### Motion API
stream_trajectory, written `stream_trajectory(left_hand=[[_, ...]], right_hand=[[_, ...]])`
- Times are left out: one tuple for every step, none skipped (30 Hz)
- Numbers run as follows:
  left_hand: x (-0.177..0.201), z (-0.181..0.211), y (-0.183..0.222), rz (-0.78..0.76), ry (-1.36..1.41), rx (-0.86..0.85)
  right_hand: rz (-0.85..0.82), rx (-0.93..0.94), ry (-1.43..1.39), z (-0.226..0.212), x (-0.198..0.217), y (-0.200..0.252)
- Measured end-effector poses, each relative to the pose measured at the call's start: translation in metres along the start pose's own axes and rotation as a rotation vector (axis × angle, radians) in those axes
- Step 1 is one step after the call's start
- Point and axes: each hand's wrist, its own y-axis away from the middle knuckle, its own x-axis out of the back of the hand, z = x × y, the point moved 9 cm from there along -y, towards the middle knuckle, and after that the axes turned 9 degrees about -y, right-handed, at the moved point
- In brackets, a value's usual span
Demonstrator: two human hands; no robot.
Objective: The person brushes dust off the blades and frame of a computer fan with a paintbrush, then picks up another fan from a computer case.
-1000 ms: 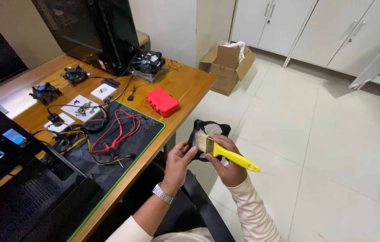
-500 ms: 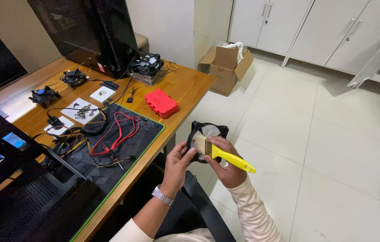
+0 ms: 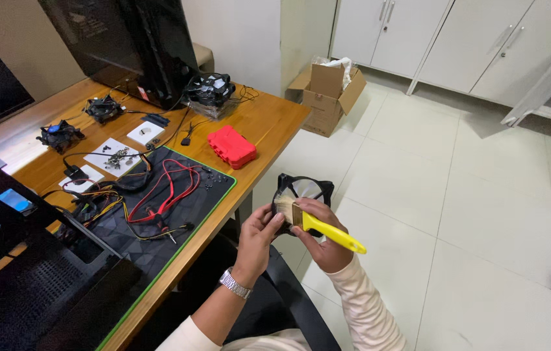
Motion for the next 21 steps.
stream_trajectory(left_hand=[[0.002,0.0,0.0,-0.001,-0.002,0.001],[0.002,0.002,0.0,-0.011,-0.015,-0.008],[0.002,0.004,0.0,-0.021,-0.029,-0.02],[0.002,0.002,-0.001,-0.022,-0.031,-0.02],[0.004,0.0,-0.002,0.0,-0.012,-0.027],[0.006,-0.002,-0.002,0.021,0.007,-0.033],[0.005,-0.002,-0.002,0.019,0.007,-0.03],[0.002,-0.002,-0.002,-0.004,0.004,-0.033],[0.0,-0.002,-0.001,-0.024,0.001,-0.036],[0.001,-0.003,-0.002,-0.024,0.0,-0.033],[0.005,0.0,-0.004,-0.006,-0.035,-0.059],[0.008,0.004,-0.005,0.012,-0.071,-0.085],[0.009,0.005,-0.005,0.012,-0.072,-0.085],[0.01,0.007,-0.005,0.015,-0.085,-0.096],[0.011,0.008,-0.003,0.019,-0.098,-0.103],[0.01,0.008,-0.001,0.019,-0.098,-0.098],[0.008,0.008,0.0,-0.001,-0.113,-0.099],[0.005,0.009,0.001,-0.021,-0.129,-0.1],[0.006,0.007,-0.001,-0.021,-0.128,-0.101],[0.008,0.006,-0.002,-0.018,-0.136,-0.111],[0.01,0.004,-0.003,-0.012,-0.145,-0.119]], right_hand=[[0.002,-0.001,0.0,0.002,0.003,0.001],[-0.009,-0.02,0.005,0.006,0.004,0.002],[-0.019,-0.038,0.009,0.01,0.006,0.002],[-0.018,-0.037,0.009,0.01,0.006,0.002],[-0.01,-0.057,0.016,0.012,0.007,0.003],[-0.002,-0.077,0.024,0.014,0.008,0.004],[0.0,-0.08,0.027,0.015,0.007,0.002],[-0.006,-0.054,0.004,0.013,0.005,0.0],[-0.014,-0.029,-0.021,0.011,0.002,-0.002],[-0.013,-0.032,-0.021,0.012,0.005,-0.002],[-0.045,-0.062,-0.022,0.016,0.003,-0.003],[-0.077,-0.091,-0.024,0.019,0.002,-0.004],[-0.075,-0.092,-0.024,0.019,0.001,-0.004],[-0.046,-0.11,-0.039,0.021,0.003,-0.003],[-0.018,-0.133,-0.052,0.022,0.005,-0.001],[-0.017,-0.138,-0.052,0.021,0.002,-0.001],[-0.001,-0.117,-0.057,0.019,0.001,-0.003],[0.016,-0.095,-0.063,0.016,0.0,-0.004],[0.016,-0.094,-0.062,0.015,0.002,-0.006],[-0.01,-0.098,-0.059,0.014,0.002,-0.008],[-0.035,-0.104,-0.057,0.013,0.001,-0.009]])
